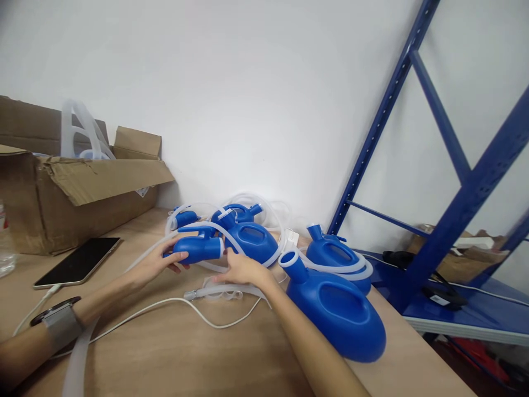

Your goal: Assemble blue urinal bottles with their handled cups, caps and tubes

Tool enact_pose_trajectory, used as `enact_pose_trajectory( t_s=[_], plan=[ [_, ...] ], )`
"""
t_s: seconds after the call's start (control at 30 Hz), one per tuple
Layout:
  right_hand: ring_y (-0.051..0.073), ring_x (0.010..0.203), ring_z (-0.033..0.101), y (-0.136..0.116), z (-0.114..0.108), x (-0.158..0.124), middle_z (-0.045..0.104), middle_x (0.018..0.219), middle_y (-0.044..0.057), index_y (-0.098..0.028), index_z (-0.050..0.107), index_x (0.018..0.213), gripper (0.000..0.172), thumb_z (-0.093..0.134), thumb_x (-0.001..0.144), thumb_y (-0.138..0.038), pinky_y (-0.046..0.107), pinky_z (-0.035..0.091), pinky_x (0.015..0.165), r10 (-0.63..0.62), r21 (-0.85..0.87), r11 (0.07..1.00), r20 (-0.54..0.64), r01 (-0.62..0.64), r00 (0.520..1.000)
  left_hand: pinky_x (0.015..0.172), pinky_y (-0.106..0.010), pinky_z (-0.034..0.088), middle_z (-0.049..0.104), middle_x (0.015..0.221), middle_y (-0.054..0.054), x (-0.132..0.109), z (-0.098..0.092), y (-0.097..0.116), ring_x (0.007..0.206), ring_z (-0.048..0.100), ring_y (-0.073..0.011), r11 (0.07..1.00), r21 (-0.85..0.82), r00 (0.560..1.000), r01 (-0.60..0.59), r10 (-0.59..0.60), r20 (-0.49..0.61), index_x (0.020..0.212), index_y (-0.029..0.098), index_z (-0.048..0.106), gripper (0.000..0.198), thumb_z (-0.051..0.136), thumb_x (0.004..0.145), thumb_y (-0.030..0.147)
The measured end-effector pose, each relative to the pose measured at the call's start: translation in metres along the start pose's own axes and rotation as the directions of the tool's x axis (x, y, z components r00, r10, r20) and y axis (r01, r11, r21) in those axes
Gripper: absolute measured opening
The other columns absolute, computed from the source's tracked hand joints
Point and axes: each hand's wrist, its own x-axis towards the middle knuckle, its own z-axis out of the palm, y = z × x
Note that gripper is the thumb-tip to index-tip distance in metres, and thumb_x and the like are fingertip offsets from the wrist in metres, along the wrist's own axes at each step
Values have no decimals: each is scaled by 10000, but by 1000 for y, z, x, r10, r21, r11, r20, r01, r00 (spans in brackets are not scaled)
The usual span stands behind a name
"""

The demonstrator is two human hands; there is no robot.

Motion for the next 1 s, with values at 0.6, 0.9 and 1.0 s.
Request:
enact_pose_trajectory(
  t_s=[0.6,0.9,1.0],
  plan=[
    [194,635,687,-7,3,6,698,750,22,-210,545,925,65,579,894,-255,262,461,584,93,-171,977,-215,-131,972,635,-336,578,739,882,-65,3,-5,-13,715,724,-248,993,-112,998,-28,22,-51,1426,160,543,775,694,810,606],
    [114,359,538,-17,-15,3,617,656,-89,-266,440,1110,214,493,906,-303,214,370,443,182,248,960,-210,-128,961,657,-348,580,737,983,-88,-5,-4,-10,739,720,-249,984,-119,991,-134,136,11,1436,170,530,718,678,848,555],
    [123,354,527,-23,-11,0,553,566,-89,-265,446,1214,285,429,954,-381,176,224,365,172,477,870,-49,-128,984,701,-396,608,697,1232,-130,-8,1,-15,866,732,-303,988,-17,988,-152,152,-16,1400,207,570,736,745,777,558]
  ],
)
